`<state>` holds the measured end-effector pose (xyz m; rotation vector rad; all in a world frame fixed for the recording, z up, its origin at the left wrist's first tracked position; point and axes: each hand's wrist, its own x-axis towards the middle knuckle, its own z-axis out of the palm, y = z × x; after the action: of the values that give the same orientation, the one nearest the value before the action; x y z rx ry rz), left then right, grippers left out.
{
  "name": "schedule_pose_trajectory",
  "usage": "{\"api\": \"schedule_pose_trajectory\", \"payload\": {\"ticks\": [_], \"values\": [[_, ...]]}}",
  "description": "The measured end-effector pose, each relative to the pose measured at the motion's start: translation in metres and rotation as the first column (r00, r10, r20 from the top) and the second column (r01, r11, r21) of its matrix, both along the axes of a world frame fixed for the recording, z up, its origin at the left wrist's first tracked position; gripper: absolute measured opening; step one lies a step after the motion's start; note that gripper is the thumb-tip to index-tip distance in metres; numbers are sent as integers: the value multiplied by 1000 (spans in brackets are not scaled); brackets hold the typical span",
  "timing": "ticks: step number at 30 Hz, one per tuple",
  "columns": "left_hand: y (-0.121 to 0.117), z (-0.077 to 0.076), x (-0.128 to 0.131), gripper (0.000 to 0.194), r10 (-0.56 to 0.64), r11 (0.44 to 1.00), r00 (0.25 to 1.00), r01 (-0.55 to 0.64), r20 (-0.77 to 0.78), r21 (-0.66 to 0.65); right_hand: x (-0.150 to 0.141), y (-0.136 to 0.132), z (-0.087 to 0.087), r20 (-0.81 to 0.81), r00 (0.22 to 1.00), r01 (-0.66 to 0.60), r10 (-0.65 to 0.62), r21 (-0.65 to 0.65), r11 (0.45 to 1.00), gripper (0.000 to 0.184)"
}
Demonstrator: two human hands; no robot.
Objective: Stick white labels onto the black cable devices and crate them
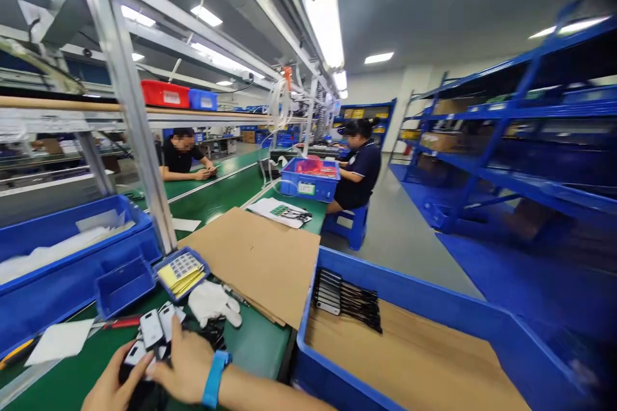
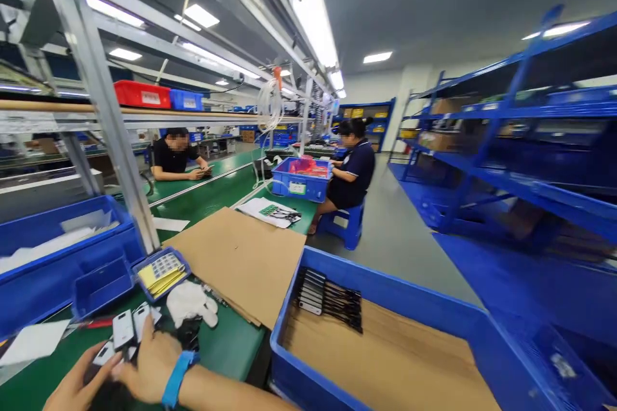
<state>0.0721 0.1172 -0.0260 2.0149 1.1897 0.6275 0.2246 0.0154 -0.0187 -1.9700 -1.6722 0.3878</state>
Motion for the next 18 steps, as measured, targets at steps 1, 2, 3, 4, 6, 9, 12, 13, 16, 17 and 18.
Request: {"api": "schedule_pose_trajectory", "payload": {"ticks": [1,2,3,4,6,9,12,13,16,17,18], "values": [[-4,0,-3,51,-28,999,1000,29,11,-42,-3,-2,1,-58,998,12,-11,8,1000,92],[-10,0,-7,52,-45,997,998,48,49,-66,-5,-4,1,-118,993,10,-7,21,1000,92],[-16,-1,-12,53,-45,996,994,53,101,-73,-7,-6,2,-174,985,-7,13,35,999,88],[-22,-1,-16,53,-57,995,989,68,140,-79,-7,-9,2,-220,975,-31,40,45,998,82],[-34,-2,-26,47,-110,986,982,127,154,-108,-5,-15,6,-284,956,-69,78,44,997,70],[-49,2,-37,44,-172,972,973,193,153,-135,4,-28,19,-288,947,-130,139,51,990,68],[-61,12,-44,51,-288,939,948,307,132,-156,15,-43,40,-204,963,-167,174,50,985,72],[-65,16,-47,53,-322,928,940,338,115,-156,18,-47,46,-146,976,-156,164,61,986,74],[-78,28,-53,51,-393,912,919,395,43,-110,24,-58,51,40,992,-119,116,84,989,78],[-83,31,-56,50,-418,905,908,418,6,-76,24,-60,48,75,989,-130,125,69,989,79],[-88,33,-59,51,-444,896,896,442,-33,-38,25,-63,42,90,985,-155,150,43,987,79]]}}
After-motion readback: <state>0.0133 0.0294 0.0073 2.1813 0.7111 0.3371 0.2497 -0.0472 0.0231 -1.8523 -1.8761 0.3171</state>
